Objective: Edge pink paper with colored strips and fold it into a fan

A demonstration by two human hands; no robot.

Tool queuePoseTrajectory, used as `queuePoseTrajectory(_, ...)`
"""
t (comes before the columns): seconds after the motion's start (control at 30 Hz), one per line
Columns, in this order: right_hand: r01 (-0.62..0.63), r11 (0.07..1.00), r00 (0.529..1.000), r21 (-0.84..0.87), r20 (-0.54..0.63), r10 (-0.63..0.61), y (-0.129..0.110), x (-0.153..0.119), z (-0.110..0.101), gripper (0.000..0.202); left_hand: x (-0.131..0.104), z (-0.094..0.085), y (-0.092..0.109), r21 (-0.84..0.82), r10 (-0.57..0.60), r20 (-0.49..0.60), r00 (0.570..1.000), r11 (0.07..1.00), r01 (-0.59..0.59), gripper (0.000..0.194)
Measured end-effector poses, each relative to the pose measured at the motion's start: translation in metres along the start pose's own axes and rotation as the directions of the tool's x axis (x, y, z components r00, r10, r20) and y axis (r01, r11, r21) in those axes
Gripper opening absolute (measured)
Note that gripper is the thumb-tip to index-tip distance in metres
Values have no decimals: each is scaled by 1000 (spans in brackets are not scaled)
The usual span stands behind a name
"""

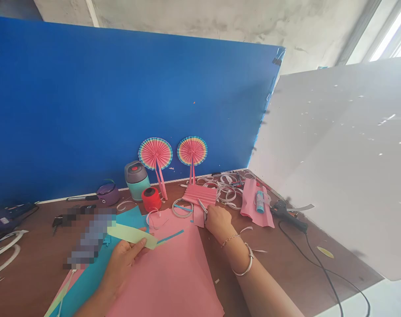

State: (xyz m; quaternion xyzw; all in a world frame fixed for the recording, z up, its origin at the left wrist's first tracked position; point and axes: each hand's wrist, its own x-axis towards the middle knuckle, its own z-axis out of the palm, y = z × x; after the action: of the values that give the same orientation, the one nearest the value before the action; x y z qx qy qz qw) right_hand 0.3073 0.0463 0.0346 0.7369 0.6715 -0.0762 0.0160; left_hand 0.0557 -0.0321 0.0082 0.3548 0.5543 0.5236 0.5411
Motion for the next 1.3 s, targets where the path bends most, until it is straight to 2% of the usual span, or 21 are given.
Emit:
queuePoseTrajectory(0.1,-4,1000,1000,16,-28,4,3,1,-4,28,3,-3,-2,3,-22,-29,999,1000,22,45)
queuePoseTrajectory(0.17,-13,996,997,87,-73,20,6,3,-5,29,5,-5,-4,10,-15,-34,999,1000,15,46)
queuePoseTrajectory(0.23,-3,959,993,284,-109,36,10,7,-5,30,6,-5,-3,9,-2,-33,999,1000,2,48)
queuePoseTrajectory(0.27,15,900,994,436,-104,34,10,9,-5,32,6,-5,-3,4,2,-38,999,1000,-2,49)
queuePoseTrajectory(0.3,42,797,997,603,-80,8,10,11,-3,36,6,-5,-2,-1,0,-46,999,1000,0,50)
queuePoseTrajectory(0.37,71,481,992,874,-10,-128,5,13,1,47,6,-4,-1,-12,-8,-60,998,1000,8,51)
queuePoseTrajectory(0.43,39,165,952,986,13,-305,-8,9,8,57,6,-3,-1,-21,-7,-66,998,1000,6,51)
queuePoseTrajectory(0.47,-1,86,934,996,32,-355,-17,5,12,56,6,-3,-2,-23,-5,-65,998,1000,3,50)
queuePoseTrajectory(0.5,-38,47,920,998,53,-387,-27,0,17,52,6,-3,-3,-25,2,-64,998,1000,-3,50)
queuePoseTrajectory(0.57,-61,24,896,998,65,-439,-47,-11,26,46,6,-3,-4,-34,12,-49,999,999,-14,48)
queuePoseTrajectory(0.63,-88,46,873,995,100,-477,-63,-22,35,44,6,-3,-4,-42,18,-19,1000,999,-18,45)
queuePoseTrajectory(0.7,-70,49,853,996,85,-515,-73,-30,44,42,5,-2,-4,-21,15,12,1000,1000,-14,43)
queuePoseTrajectory(0.8,-9,58,842,998,38,-538,-78,-33,56,37,4,-1,-2,47,-5,31,1000,999,3,42)
queuePoseTrajectory(0.9,40,59,851,997,-3,-525,-77,-32,63,36,3,0,-2,69,-6,63,998,998,1,40)
queuePoseTrajectory(1.07,56,27,856,998,-34,-516,-77,-30,64,39,1,2,0,114,59,129,990,991,-74,32)
queuePoseTrajectory(1.17,22,42,818,999,6,-575,-75,-31,60,42,2,-1,2,118,106,69,992,986,-114,30)
queuePoseTrajectory(1.3,31,144,739,989,75,-670,-69,-33,50,46,8,-10,5,91,174,-70,982,982,-167,29)
